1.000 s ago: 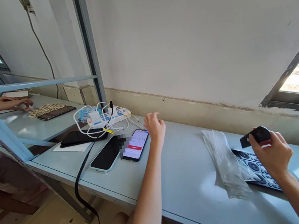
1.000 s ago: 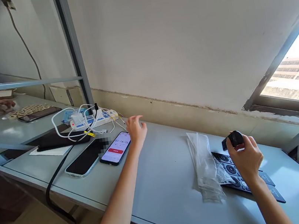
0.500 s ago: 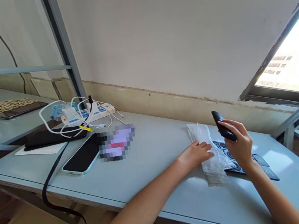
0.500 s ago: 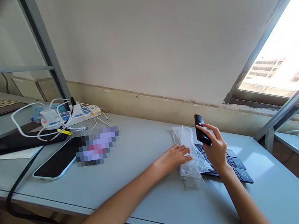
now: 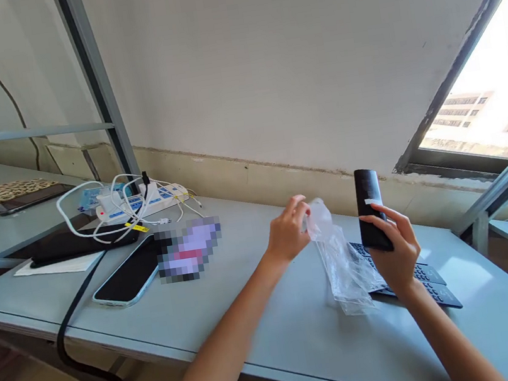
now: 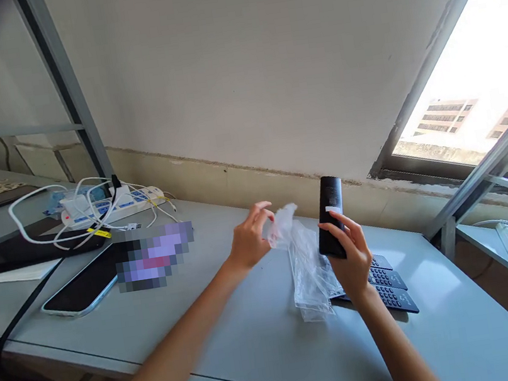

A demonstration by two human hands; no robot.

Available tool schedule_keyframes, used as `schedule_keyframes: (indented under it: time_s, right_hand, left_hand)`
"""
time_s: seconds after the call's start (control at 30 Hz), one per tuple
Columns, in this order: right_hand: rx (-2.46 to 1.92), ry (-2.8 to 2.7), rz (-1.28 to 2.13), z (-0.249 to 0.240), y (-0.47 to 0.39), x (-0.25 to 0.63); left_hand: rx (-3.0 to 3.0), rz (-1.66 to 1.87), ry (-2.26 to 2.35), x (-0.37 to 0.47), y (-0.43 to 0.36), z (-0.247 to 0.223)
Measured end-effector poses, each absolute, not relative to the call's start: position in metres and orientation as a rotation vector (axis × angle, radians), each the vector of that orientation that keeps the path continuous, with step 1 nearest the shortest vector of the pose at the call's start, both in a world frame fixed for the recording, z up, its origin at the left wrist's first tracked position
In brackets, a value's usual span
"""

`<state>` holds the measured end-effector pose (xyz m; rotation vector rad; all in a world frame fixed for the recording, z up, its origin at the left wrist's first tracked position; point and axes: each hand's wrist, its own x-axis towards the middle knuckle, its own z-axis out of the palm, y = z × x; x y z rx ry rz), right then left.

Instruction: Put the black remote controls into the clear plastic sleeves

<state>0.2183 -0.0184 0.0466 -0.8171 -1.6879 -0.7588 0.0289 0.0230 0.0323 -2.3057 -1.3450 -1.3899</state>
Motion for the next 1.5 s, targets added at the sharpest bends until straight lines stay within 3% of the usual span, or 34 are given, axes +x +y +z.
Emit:
schedule_keyframes:
  time_s: [0.17,0.37,0.7,1.17,1.5]
  right_hand:
    - [-0.736,-1.748,-0.686,0.039,-0.022,0.208]
    - [-0.674,-1.992,-0.720,0.026,-0.024,0.198]
    - [-0.869,-1.972,-0.686,0.023,-0.015,0.202]
    - [-0.849,-2.016,-0.860,0.029,-0.011,0.207]
    - [-0.621,-2.085,-0.704,0.017,-0.029,0.179]
  left_hand:
    - [-2.045,-1.566,-1.314,0.011,0.033,0.036]
    - [-2.543,-1.038,-1.473,0.016,0.035,0.026]
    - [-2.846,-0.598,-1.383,0.017,0.036,0.009]
    - [-2.788,-0.492,-1.462,0.008,0.042,0.006]
    - [-2.740,-0.493,-1.296,-0.009,0.037,0.003]
